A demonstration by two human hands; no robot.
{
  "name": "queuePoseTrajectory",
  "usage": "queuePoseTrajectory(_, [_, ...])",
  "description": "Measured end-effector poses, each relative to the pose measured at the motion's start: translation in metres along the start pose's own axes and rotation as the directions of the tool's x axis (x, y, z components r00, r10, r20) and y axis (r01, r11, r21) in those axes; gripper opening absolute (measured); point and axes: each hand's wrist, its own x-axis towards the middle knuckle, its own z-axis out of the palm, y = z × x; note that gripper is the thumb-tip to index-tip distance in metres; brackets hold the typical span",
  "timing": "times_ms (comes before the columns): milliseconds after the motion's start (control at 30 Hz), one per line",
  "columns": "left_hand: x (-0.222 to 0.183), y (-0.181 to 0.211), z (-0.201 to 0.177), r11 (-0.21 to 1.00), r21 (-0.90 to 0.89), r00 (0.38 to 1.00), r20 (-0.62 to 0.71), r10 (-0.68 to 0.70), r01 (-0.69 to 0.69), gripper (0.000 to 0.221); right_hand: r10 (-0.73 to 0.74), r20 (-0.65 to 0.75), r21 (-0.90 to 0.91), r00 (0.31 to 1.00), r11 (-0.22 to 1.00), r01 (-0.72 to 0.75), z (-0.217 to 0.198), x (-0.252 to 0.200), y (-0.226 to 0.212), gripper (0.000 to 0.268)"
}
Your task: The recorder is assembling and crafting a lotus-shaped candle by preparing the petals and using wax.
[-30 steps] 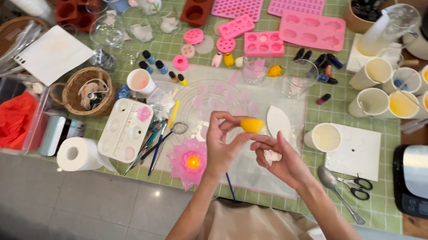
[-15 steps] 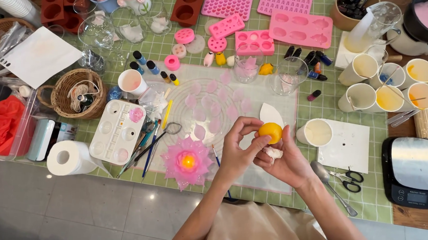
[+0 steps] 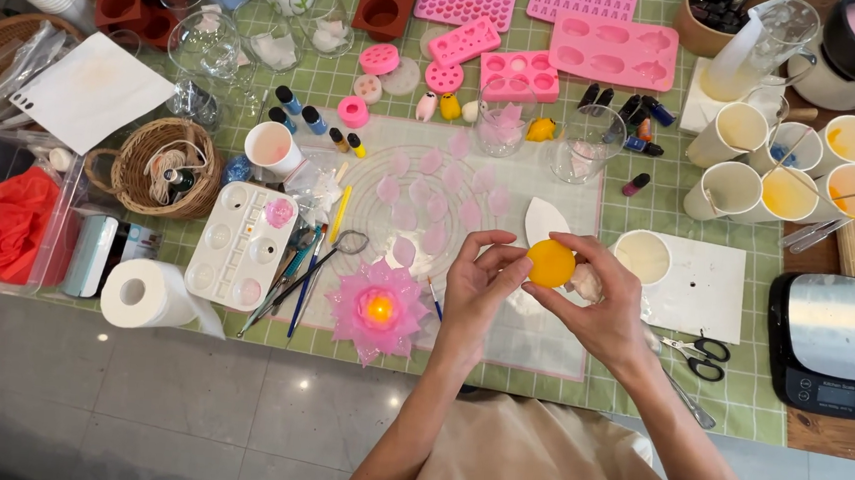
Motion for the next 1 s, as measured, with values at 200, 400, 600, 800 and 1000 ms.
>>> queuePoseTrajectory(200, [-0.003, 0.000, 0.001, 0.990, -0.124, 0.997, 0.041, -0.068, 0.073, 0.037, 0.025, 0.003, -0.012, 1.000, 1.000, -0.025, 0.000, -0.003, 0.000, 0.058])
queuePoseTrajectory(400, [0.000, -0.004, -0.002, 0.954, -0.254, 0.987, 0.070, -0.145, 0.158, 0.036, -0.053, -0.011, 0.023, 0.999, 0.998, 0.053, 0.001, -0.004, 0.005, 0.056])
queuePoseTrajectory(600, [0.002, -0.003, -0.003, 0.960, -0.230, 0.987, 0.060, -0.148, 0.158, 0.035, 0.034, 0.019, -0.010, 0.999, 0.999, -0.034, 0.000, -0.003, 0.007, 0.060])
queuePoseTrajectory(800, [0.005, -0.006, -0.007, 0.956, -0.244, 0.987, 0.055, -0.154, 0.163, 0.035, -0.008, 0.037, -0.002, 0.999, 1.000, 0.009, 0.000, 0.002, 0.005, 0.064])
queuePoseTrajectory(1000, [0.011, -0.024, -0.013, 0.997, -0.042, 0.997, -0.044, -0.070, 0.068, 0.037, -0.125, 0.105, -0.164, 0.987, 0.976, 0.141, 0.000, 0.005, 0.011, 0.057])
